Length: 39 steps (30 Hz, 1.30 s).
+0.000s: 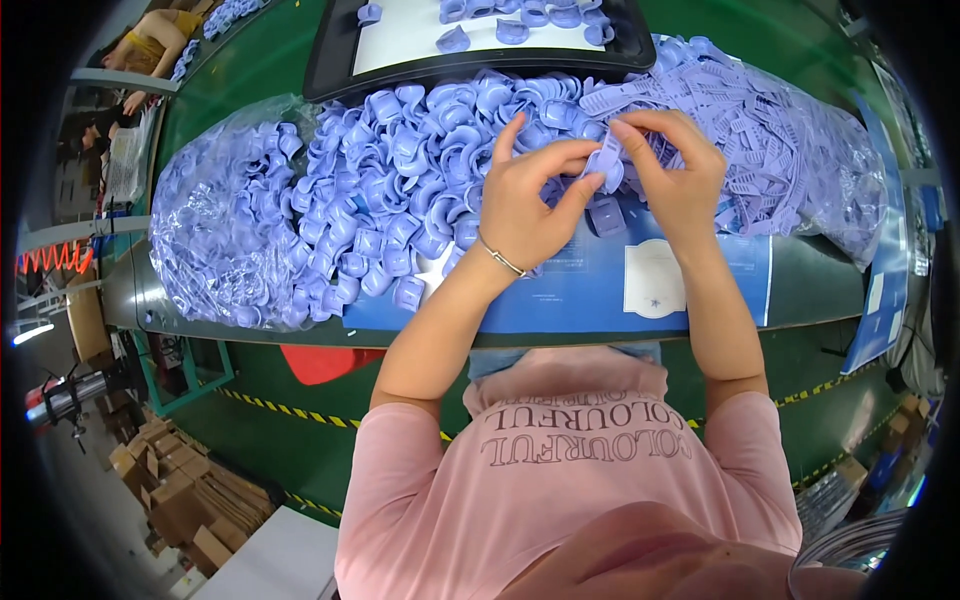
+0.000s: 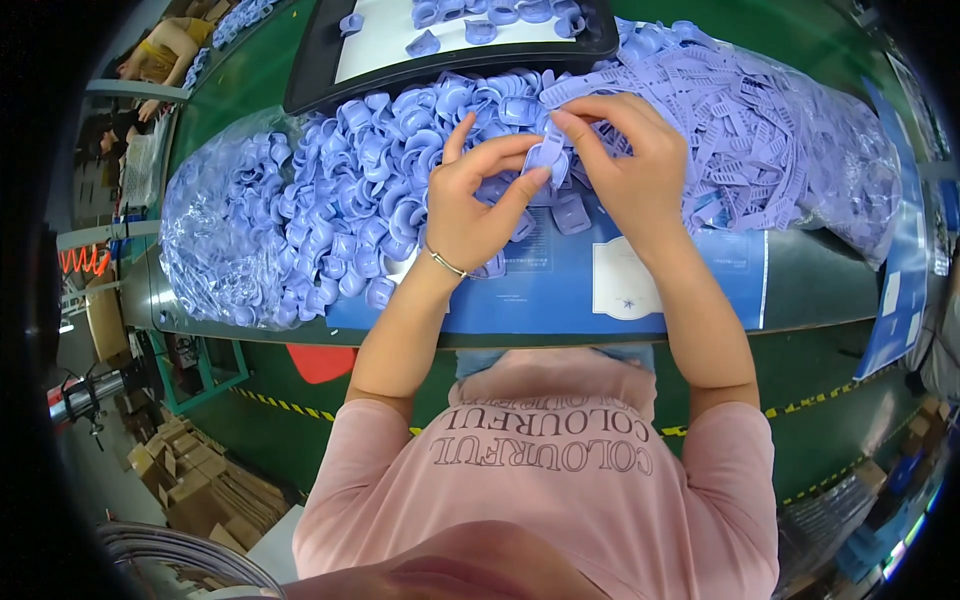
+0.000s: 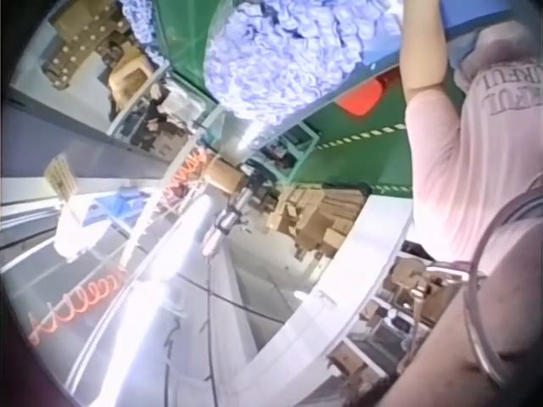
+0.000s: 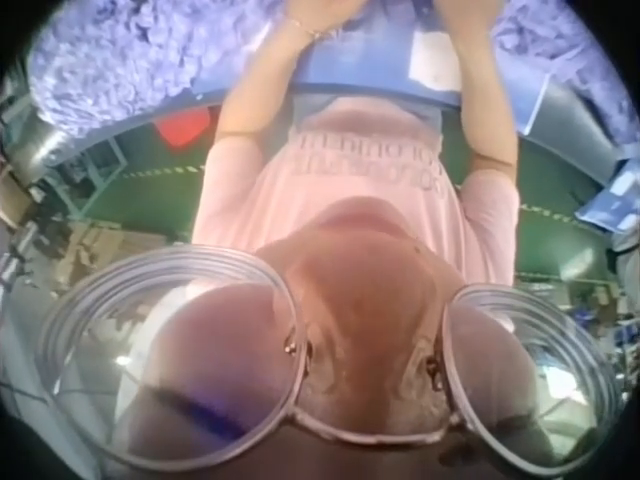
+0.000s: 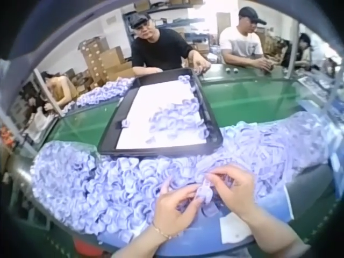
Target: Inspecting and sorting small blue manufacturing components at a production line.
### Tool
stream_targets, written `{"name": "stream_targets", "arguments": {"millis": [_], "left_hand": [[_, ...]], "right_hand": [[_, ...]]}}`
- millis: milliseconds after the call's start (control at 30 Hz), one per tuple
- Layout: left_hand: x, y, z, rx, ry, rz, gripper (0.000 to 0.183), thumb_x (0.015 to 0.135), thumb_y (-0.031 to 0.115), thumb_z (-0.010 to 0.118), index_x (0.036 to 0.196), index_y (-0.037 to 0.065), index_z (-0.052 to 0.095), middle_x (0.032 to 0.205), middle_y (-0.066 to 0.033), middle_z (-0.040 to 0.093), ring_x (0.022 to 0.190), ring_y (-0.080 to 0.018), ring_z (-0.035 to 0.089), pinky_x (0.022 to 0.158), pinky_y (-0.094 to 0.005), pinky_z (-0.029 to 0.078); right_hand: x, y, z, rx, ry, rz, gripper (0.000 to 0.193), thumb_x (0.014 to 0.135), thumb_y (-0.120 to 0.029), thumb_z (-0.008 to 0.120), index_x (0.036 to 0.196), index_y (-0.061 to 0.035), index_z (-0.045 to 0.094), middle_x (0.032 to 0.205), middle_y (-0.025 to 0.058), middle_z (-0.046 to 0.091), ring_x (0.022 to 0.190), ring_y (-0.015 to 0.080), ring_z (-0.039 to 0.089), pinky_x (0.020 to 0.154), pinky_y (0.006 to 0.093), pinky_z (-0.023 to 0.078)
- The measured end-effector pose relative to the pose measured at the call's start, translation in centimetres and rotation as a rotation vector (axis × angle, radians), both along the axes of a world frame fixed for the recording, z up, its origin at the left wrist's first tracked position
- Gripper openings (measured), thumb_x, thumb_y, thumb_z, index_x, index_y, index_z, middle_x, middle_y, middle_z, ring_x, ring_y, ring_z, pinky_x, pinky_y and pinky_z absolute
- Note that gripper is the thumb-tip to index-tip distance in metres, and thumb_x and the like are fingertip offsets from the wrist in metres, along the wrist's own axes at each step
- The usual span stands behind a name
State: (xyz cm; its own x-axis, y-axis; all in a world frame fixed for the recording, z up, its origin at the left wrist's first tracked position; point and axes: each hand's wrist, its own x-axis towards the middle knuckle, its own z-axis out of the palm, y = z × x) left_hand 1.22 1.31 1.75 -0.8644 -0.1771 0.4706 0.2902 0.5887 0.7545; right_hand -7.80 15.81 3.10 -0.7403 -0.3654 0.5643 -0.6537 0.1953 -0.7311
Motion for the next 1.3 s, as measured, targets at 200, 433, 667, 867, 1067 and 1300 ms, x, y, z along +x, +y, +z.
{"name": "stream_targets", "arguments": {"millis": [200,433,667,867,1067,1300], "left_hand": [[-0.3,-0.2,0.0,0.05,0.078,0.12,0.023,0.076,0.012,0.068,0.099,0.009,0.067,0.075,-0.0054,0.069,0.07,-0.0193,0.067,0.105,-0.0463,0.031],[-0.3,-0.2,-0.2,-0.032,0.079,0.141,0.023,0.076,0.011,0.068,0.099,0.008,0.067,0.075,-0.0062,0.069,0.07,-0.0199,0.067,0.101,-0.045,0.036],[-0.5,-0.7,-0.3,0.003,0.05,0.162,0.026,0.076,0.012,0.068,0.102,0.008,0.068,0.077,-0.0068,0.07,0.071,-0.0192,0.067,0.098,-0.042,0.038],[-0.5,-0.4,-0.1,-0.084,0.069,0.169,0.025,0.078,0.013,0.068,0.103,0.009,0.069,0.083,-0.0062,0.07,0.075,-0.0177,0.067,0.094,-0.0385,0.039],[-0.4,-0.4,-0.1,-0.083,0.062,0.174,0.026,0.078,0.014,0.069,0.103,0.01,0.069,0.086,-0.0058,0.07,0.076,-0.0165,0.067,0.09,-0.036,0.039],[-0.5,-0.6,-0.1,-0.061,0.072,0.18,0.026,0.077,0.013,0.069,0.103,0.011,0.069,0.087,-0.0053,0.071,0.076,-0.0158,0.066,0.088,-0.0329,0.039]], "right_hand": [[1.2,0.0,1.2,0.256,0.394,-0.088,0.027,0.071,-0.013,0.076,0.097,-0.0107,0.07,0.111,0.0047,0.063,0.105,0.022,0.056,0.095,0.0372,0.038],[1.2,0.0,0.4,0.348,0.467,-0.09,0.016,0.071,-0.017,0.075,0.087,-0.0186,0.07,0.105,-0.0053,0.064,0.113,0.0213,0.052,0.104,0.0479,0.024],[1.4,0.0,0.8,0.382,0.574,-0.083,0.011,0.072,-0.019,0.073,0.082,-0.0208,0.069,0.099,-0.007,0.064,0.108,0.0196,0.054,0.105,0.0502,0.022],[1.2,0.1,1.0,0.383,0.55,-0.136,0.016,0.073,-0.018,0.075,0.088,-0.0211,0.072,0.1,-0.0075,0.064,0.109,0.0186,0.054,0.104,0.0475,0.023],[1.3,0.1,0.9,0.372,0.556,-0.137,0.016,0.073,-0.018,0.075,0.088,-0.021,0.072,0.1,-0.0075,0.064,0.108,0.0182,0.054,0.104,0.0467,0.024],[1.2,0.0,0.9,0.385,0.553,-0.083,0.011,0.074,-0.021,0.073,0.085,-0.0218,0.07,0.097,-0.0065,0.064,0.106,0.0183,0.055,0.105,0.0489,0.022]]}}
